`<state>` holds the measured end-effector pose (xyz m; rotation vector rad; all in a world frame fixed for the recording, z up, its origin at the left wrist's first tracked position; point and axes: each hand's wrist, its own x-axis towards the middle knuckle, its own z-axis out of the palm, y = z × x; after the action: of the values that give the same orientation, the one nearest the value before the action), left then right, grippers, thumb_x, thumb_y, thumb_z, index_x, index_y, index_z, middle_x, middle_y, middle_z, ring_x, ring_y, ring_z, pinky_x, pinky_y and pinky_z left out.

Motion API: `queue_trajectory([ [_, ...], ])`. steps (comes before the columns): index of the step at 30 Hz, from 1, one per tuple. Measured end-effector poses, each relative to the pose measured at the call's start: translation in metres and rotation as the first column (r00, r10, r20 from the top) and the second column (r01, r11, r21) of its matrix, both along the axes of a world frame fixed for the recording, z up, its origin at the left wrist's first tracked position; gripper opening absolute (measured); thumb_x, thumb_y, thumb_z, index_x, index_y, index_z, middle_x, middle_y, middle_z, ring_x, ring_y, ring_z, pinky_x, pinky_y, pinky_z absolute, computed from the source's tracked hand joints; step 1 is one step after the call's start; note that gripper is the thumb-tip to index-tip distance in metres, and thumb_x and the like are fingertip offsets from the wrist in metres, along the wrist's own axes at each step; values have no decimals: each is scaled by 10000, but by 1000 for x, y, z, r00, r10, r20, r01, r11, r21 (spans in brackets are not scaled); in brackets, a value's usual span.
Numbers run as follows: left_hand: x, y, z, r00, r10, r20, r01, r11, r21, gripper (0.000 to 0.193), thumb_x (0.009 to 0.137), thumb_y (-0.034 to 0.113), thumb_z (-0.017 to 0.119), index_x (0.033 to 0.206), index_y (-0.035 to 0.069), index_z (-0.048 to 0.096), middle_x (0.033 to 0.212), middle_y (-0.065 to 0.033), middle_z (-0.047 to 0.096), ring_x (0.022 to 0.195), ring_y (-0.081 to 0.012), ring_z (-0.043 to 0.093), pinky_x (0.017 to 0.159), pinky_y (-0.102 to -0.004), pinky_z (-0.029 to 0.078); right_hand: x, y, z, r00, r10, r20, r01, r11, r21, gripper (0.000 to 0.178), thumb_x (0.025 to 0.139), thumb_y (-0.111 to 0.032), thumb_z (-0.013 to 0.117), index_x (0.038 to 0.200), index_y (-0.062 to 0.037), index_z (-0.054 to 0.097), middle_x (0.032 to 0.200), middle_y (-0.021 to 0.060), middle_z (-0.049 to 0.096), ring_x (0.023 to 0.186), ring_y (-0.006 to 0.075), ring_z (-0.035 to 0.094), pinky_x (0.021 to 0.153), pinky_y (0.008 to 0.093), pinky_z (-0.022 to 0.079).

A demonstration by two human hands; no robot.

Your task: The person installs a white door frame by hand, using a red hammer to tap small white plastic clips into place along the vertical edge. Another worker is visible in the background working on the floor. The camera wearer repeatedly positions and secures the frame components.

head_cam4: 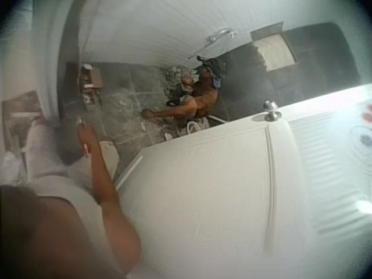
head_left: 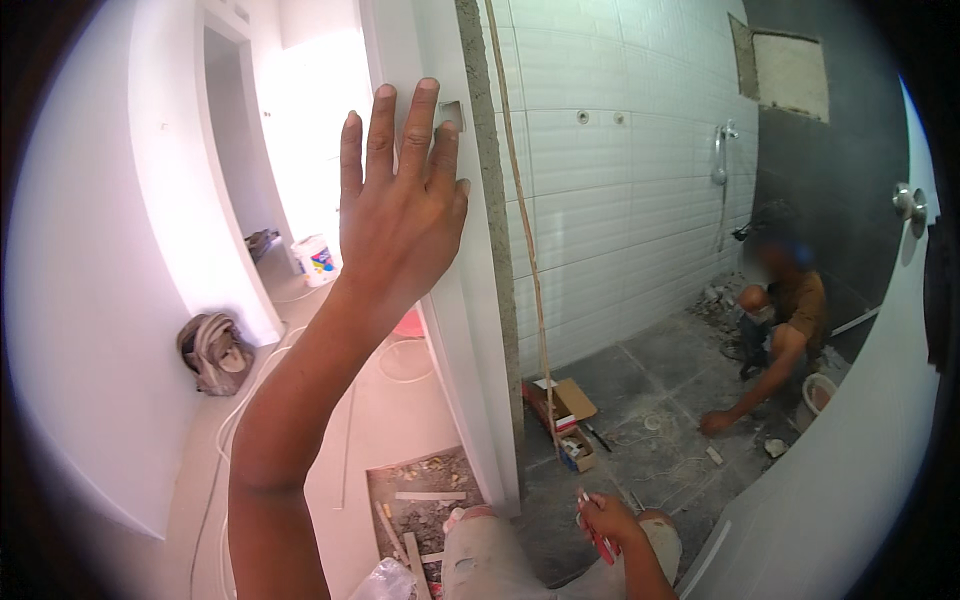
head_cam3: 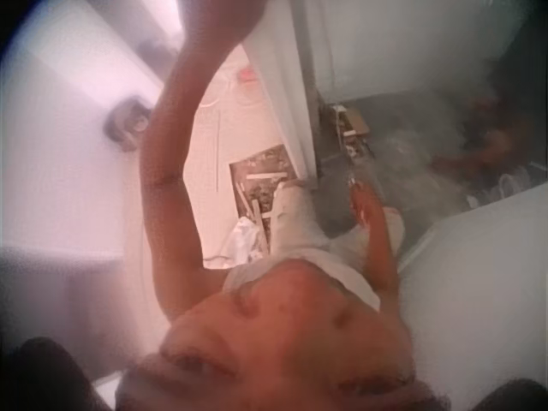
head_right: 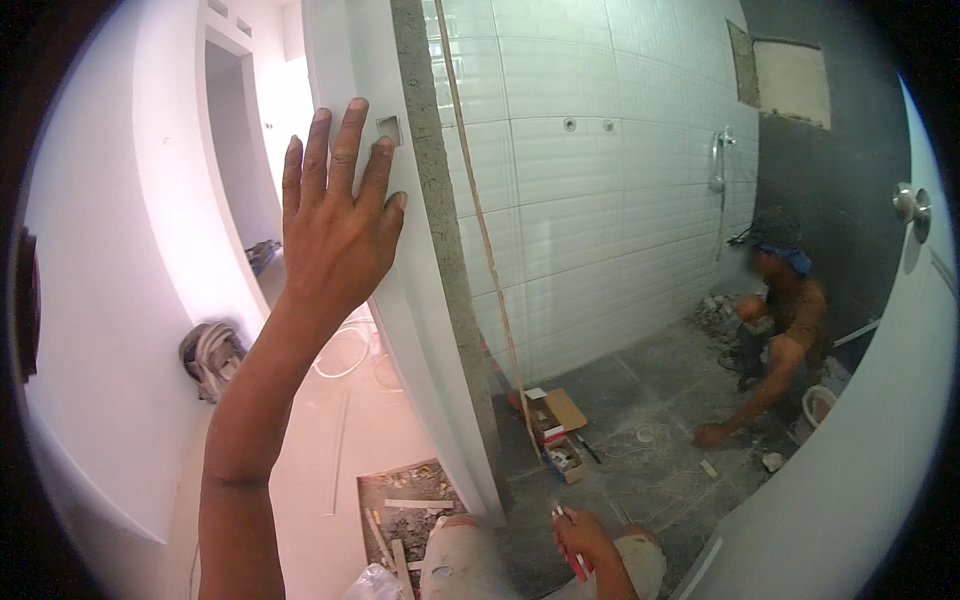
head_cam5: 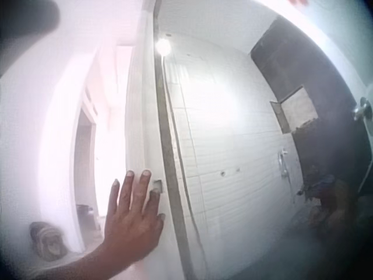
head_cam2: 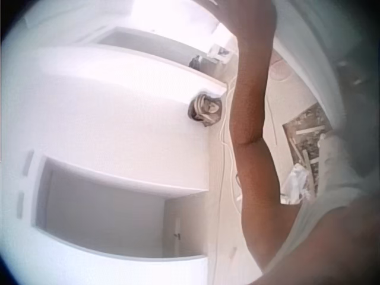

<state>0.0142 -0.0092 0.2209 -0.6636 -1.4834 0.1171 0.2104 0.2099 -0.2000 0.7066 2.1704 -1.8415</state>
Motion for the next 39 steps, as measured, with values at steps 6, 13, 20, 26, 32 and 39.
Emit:
queue_trajectory([
  [6,-2,6,22,982,-186,-26,186,982,15,269,870,140,746,1137,124,778,1511,-116,503,1472,-429,331,1171,-521,381,9,-5,-82,992,38,121,-20,988,-152,263,1017,-233,527,1055,6,631,704,103,647,537,191,628,484,372,510],
  [13,-7,12,36,994,-56,-92,60,998,32,134,904,186,745,1007,121,800,1365,-25,611,1348,-386,421,1113,-476,417,24,0,-143,971,-152,183,193,953,-233,228,990,-188,538,1037,19,619,729,119,649,525,235,617,483,388,499],
  [20,-21,12,33,959,-236,-159,247,968,50,96,909,16,624,1003,0,632,1303,-109,634,1337,-430,425,1108,-508,387,14,7,-150,941,-311,134,339,872,-354,146,957,-157,576,1010,-22,595,685,136,631,492,241,606,428,410,502],
  [26,-25,2,18,938,-316,-144,318,948,-14,55,864,64,687,894,27,714,1371,-139,624,1422,-477,399,1130,-527,406,17,8,-159,925,-358,130,380,887,-264,157,907,-91,527,1042,-13,551,689,154,620,490,251,604,416,418,507],
  [32,-18,-14,12,911,-409,-58,402,910,-106,157,876,113,746,1006,28,769,1382,-176,603,1435,-425,431,1172,-527,392,21,24,-197,891,-428,150,452,807,-381,128,907,-114,504,1013,-42,503,697,158,597,476,281,584,406,465,502],
  [39,3,-19,187,926,-372,-71,373,864,338,973,891,390,800,1613,42,248,1591,-224,389,1403,-405,455,1160,-560,382,30,31,-218,863,-359,356,502,689,-523,180,976,-220,487,1002,-47,529,708,147,589,526,323,583,457,516,499],
])
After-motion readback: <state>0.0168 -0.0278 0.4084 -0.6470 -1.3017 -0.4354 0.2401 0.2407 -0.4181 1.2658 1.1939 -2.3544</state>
